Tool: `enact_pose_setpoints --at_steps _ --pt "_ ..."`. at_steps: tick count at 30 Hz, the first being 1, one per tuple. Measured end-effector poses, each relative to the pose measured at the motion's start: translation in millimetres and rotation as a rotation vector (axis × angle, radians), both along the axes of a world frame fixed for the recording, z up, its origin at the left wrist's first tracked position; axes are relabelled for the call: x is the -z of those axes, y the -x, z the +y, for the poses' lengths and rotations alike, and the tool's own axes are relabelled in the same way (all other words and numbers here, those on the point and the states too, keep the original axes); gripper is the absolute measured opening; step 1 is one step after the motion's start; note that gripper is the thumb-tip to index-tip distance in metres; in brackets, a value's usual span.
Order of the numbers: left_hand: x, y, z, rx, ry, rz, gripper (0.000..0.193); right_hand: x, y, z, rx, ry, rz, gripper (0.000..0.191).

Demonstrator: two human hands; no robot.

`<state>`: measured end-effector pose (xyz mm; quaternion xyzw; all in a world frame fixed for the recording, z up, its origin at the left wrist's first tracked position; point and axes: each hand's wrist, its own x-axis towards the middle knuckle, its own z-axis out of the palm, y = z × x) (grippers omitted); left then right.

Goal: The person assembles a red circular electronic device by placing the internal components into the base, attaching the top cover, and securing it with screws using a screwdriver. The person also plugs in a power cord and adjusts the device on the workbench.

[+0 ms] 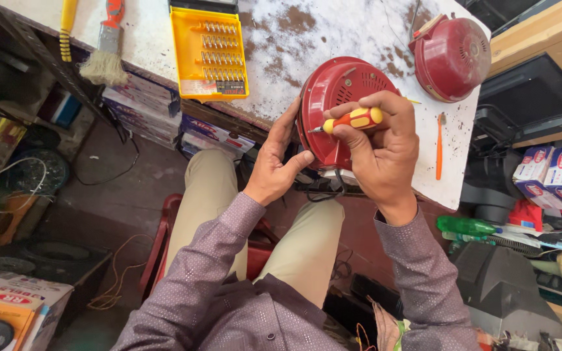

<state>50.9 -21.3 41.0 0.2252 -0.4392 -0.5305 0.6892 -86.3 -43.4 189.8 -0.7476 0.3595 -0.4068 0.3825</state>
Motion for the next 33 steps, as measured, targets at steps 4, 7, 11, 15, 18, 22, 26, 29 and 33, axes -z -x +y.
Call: enact_pose_setpoints --at_steps 4,7,11,15,18,22,26,29,33 --pt "-1 0 0 0.007 -0.006 0.002 0.087 -1 0 0 -0.022 0.055 0.032 0.035" --pt "-1 0 0 0.008 0.002 0.011 0.087 -3 0 1 -0.041 0.06 0.03 0.033" --pt "-2 0 1 0.018 0.002 0.013 0.087 -4 1 1 -0.059 0.045 0.018 0.031" --pt "-2 1 0 0.015 0.004 0.014 0.087 -3 2 -2 -0.06 0.047 0.084 0.03" --pt "-2 0 0 0.012 0.002 0.003 0.086 -3 4 -5 -0.108 0.038 0.076 0.03" --pt "-1 0 0 0.018 0.002 0.011 0.086 -6 6 -8 -0.173 0.037 0.124 0.031" --pt "-1 0 0 0.006 0.004 0.003 0.086 -8 3 -8 -0.198 0.037 0.101 0.032" --pt "0 0 0 0.003 0.004 -0.005 0.086 -13 -2 -6 -0.127 0.181 0.182 0.046" --pt "0 1 -1 0.013 0.004 0.002 0.086 -23 -6 -7 0.055 0.259 0.279 0.041"
